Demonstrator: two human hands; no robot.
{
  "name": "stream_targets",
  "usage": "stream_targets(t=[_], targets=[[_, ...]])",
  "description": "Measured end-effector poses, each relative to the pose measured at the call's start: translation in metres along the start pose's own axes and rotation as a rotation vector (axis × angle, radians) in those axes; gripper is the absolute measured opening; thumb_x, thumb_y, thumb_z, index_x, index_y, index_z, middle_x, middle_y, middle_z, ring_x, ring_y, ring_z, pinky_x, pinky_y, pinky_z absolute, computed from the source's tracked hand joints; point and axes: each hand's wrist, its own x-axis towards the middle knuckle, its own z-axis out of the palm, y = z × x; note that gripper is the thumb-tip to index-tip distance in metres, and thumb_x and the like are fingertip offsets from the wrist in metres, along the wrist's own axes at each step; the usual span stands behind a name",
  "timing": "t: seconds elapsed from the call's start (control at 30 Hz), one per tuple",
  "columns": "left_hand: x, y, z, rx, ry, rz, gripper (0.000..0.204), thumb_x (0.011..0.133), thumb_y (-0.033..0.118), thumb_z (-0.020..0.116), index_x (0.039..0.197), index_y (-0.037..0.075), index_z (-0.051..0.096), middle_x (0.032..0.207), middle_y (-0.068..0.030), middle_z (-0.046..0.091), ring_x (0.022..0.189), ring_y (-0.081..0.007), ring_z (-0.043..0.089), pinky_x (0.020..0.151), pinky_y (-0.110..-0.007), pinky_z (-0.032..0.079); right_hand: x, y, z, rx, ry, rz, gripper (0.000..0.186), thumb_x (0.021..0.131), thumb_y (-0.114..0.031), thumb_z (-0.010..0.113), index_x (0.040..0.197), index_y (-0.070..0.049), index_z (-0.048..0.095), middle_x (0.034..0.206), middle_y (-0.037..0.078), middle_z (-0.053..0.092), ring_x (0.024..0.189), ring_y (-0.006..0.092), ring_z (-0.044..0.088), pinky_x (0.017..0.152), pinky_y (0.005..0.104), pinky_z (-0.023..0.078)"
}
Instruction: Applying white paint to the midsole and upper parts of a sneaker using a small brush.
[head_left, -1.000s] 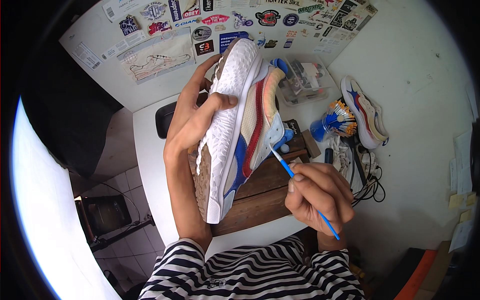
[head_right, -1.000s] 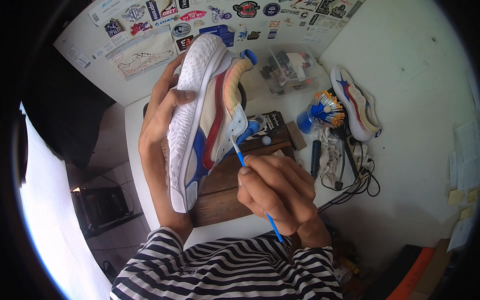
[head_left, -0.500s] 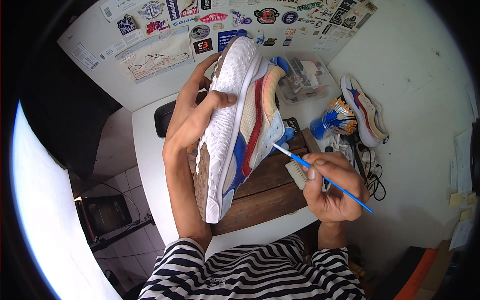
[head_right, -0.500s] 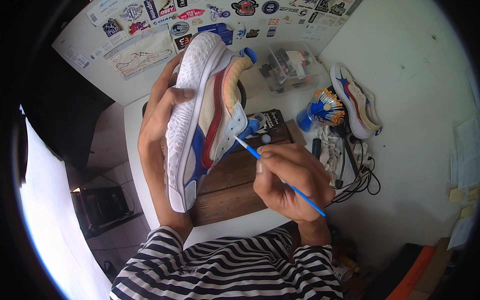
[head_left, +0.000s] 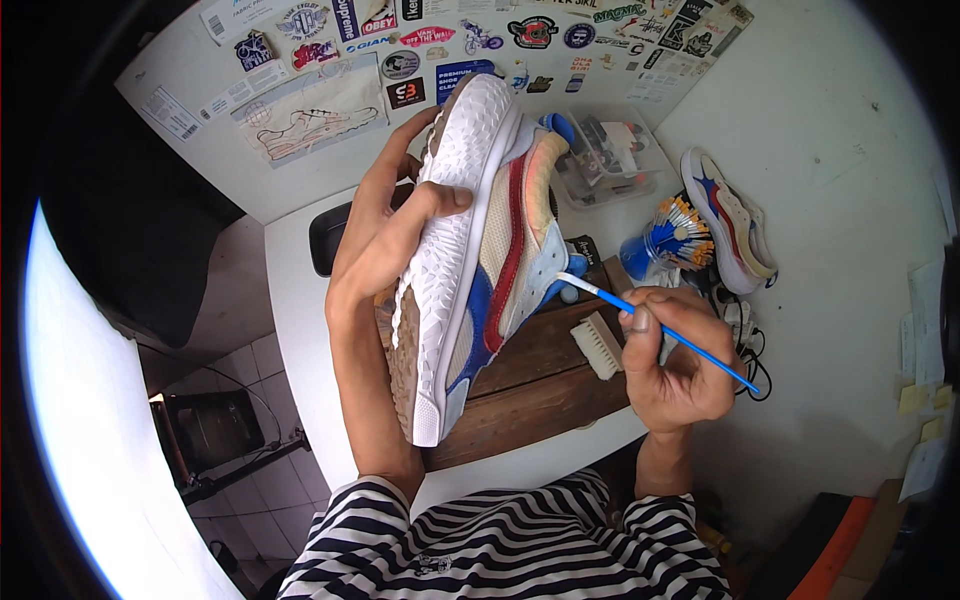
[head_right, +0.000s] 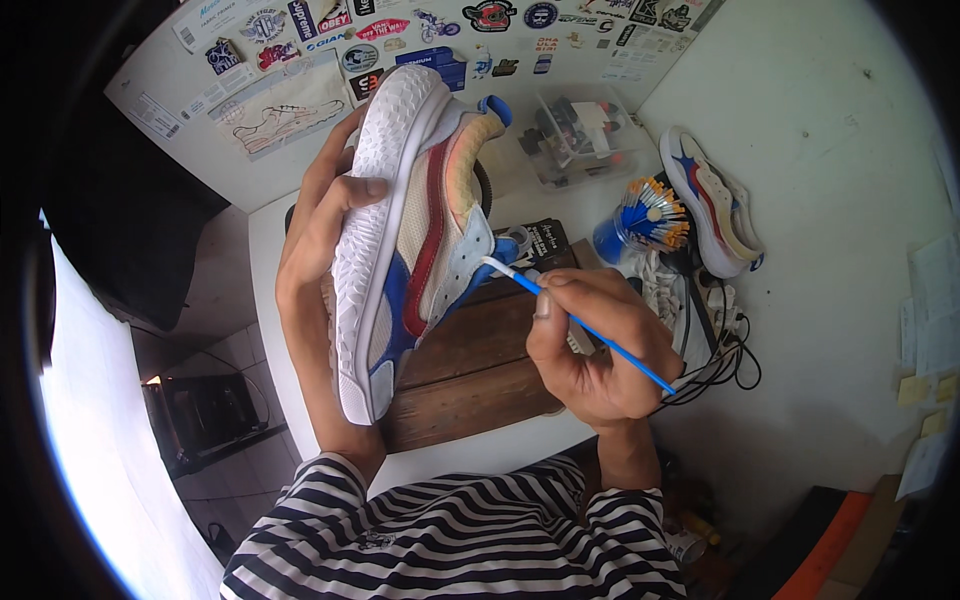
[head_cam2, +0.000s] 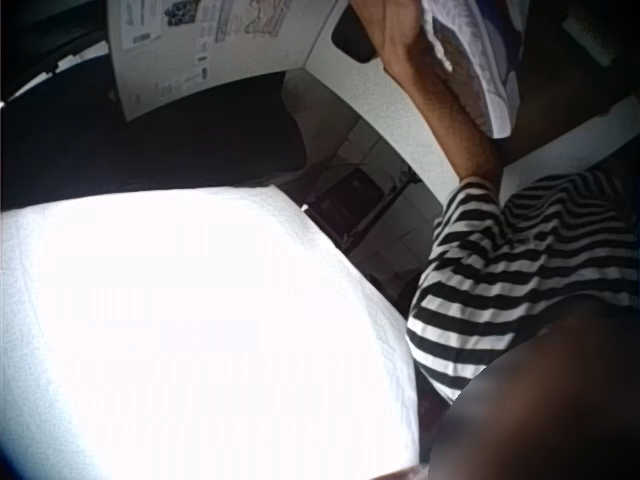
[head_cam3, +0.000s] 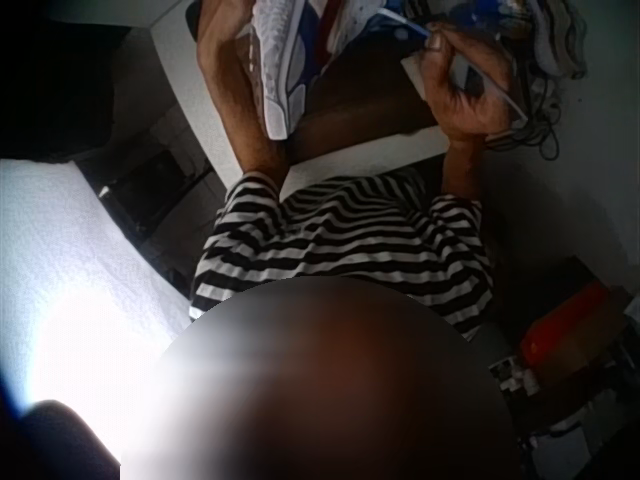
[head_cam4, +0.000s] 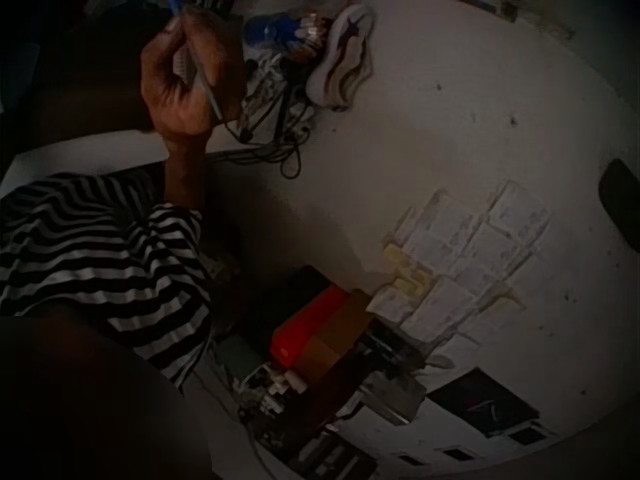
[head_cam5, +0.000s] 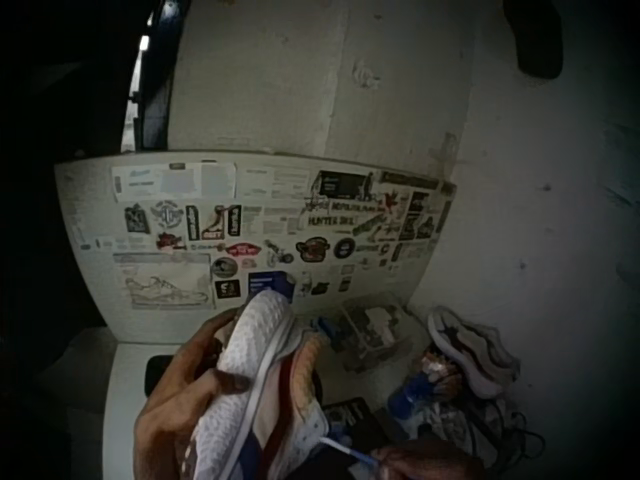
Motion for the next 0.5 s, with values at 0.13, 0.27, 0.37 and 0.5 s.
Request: stream_targets(t=[0.13,0.27,0.37,0.5], targets=[[0.000,-0.002,0.001,-0.020,-0.002,0.002,0.093,0.066,0.034,0.069,0.151,0.005,0.049,0.094,-0.0168,0.061,0.090,-0.0288,0.062,0.086,-0.038,0.048,-0.002,-0.001,0.002,0.037,0.029,0.028,0.022,0.086,0.008,0.072,0.105,0.008,0.061,0.087,0.018,0.072,0.076,0.0256,0.074,0.066,0.0326,0.062],[0.000,-0.003,-0.002,-0.019,-0.012,0.007,0.092,0.066,0.034,0.069,0.151,0.005,0.049,0.094,-0.0168,0.061,0.089,-0.0285,0.062,0.086,-0.037,0.047,-0.001,0.004,0.003,0.112,0.036,0.060,0.021,0.087,0.009,0.072,0.105,0.008,0.061,0.087,0.018,0.072,0.077,0.0244,0.074,0.067,0.0319,0.061],[0.001,-0.002,0.001,-0.020,-0.012,0.004,0.092,0.066,0.034,0.069,0.152,0.005,0.049,0.092,-0.0166,0.061,0.088,-0.0284,0.062,0.085,-0.037,0.047,-0.001,0.009,-0.002,0.093,0.093,0.164,0.020,0.088,0.009,0.070,0.106,0.007,0.061,0.087,0.017,0.072,0.075,0.0223,0.073,0.066,0.0307,0.061],[0.000,-0.003,-0.001,-0.026,-0.016,-0.002,0.091,0.067,0.033,0.069,0.151,0.006,0.049,0.092,-0.0166,0.061,0.088,-0.0284,0.062,0.084,-0.036,0.047,-0.001,0.008,0.000,0.100,0.072,0.079,0.019,0.089,0.009,0.070,0.106,0.007,0.062,0.089,0.017,0.072,0.072,0.0212,0.071,0.064,0.0293,0.060]])
